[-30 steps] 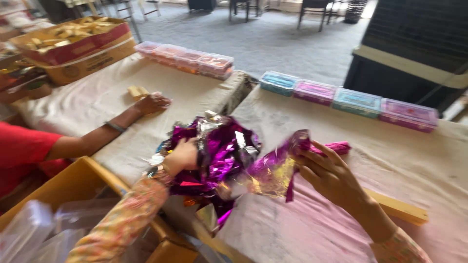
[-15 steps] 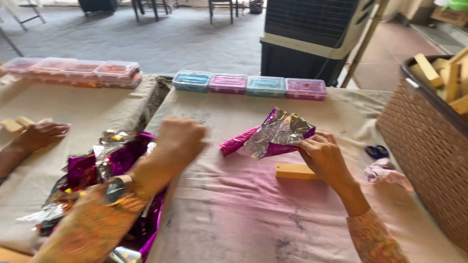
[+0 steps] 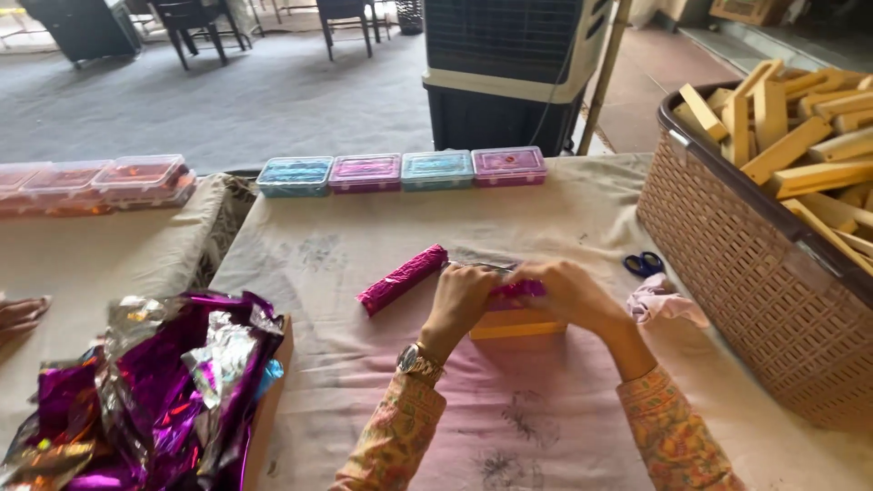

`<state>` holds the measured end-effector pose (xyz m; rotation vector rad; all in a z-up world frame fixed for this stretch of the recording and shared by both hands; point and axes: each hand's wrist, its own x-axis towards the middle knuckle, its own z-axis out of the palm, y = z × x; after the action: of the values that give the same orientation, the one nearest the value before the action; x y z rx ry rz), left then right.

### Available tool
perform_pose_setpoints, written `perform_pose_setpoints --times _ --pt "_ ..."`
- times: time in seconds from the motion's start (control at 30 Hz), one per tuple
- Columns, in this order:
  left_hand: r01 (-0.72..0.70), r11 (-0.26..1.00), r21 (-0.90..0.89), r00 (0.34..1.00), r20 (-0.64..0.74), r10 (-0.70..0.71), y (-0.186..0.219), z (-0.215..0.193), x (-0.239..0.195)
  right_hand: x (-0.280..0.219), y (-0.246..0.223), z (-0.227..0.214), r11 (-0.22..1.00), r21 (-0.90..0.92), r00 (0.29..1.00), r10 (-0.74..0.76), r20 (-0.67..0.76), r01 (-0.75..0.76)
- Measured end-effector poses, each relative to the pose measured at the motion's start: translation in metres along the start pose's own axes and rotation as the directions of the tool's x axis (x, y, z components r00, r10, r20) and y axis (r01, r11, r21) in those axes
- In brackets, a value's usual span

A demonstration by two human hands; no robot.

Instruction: The person wipes two wooden blocks with a cloth, then wraps one block in purple metallic foil. The person repeats the process with a second block, wiping it and wrapping it in foil. The wrapped blocks are placed on the table.

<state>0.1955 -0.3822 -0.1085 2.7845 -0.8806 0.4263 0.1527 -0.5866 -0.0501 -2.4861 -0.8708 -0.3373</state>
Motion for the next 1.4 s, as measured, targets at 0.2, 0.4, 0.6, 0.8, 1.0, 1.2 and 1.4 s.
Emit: perform_pose_setpoints --times 0.2,0.4,0.6,0.8,1.0,1.2,1.4 --pt "0.197 0.949 -0.247 0.935 -0.243 -0.258 -0.028 0.006 -0.006 -0.022 0.031 -0.025 0.968 -0.031 0.960 0.250 0.125 -0.248" --pt "0.166 0.924 -0.343 0.951 -0.194 -0.243 -0.027 -0.011 -0.009 -0.016 0.060 0.043 0.988 -0.029 0.951 0.152 0.270 -0.150" --pt "0.040 0.894 -0.447 0.999 -0.009 -0.049 -0.019 -0.010 -0.016 -0.011 0.060 0.064 0.963 -0.156 0.880 0.263 0.395 -0.217" --pt "0.008 0.950 -0.312 0.998 0.054 0.009 -0.011 0.016 -0.017 -0.039 0.100 0.013 0.851 -0.282 0.740 0.524 0.422 -0.442" --pt "-0.167 0.983 0.077 0.974 0.165 0.153 0.024 0.107 -0.019 -0.058 0.092 -0.055 0.749 -0.266 0.735 0.656 0.173 -0.607" --pt "-0.024 0.989 -0.143 0.952 0.300 0.066 0.064 0.056 -0.044 -0.030 0.067 -0.018 0.958 0.074 0.948 0.258 0.188 -0.276" --pt "0.037 0.999 -0.007 0.835 0.549 -0.027 0.075 0.102 -0.059 -0.008 0.036 0.028 0.952 -0.203 0.905 0.286 0.315 -0.230"
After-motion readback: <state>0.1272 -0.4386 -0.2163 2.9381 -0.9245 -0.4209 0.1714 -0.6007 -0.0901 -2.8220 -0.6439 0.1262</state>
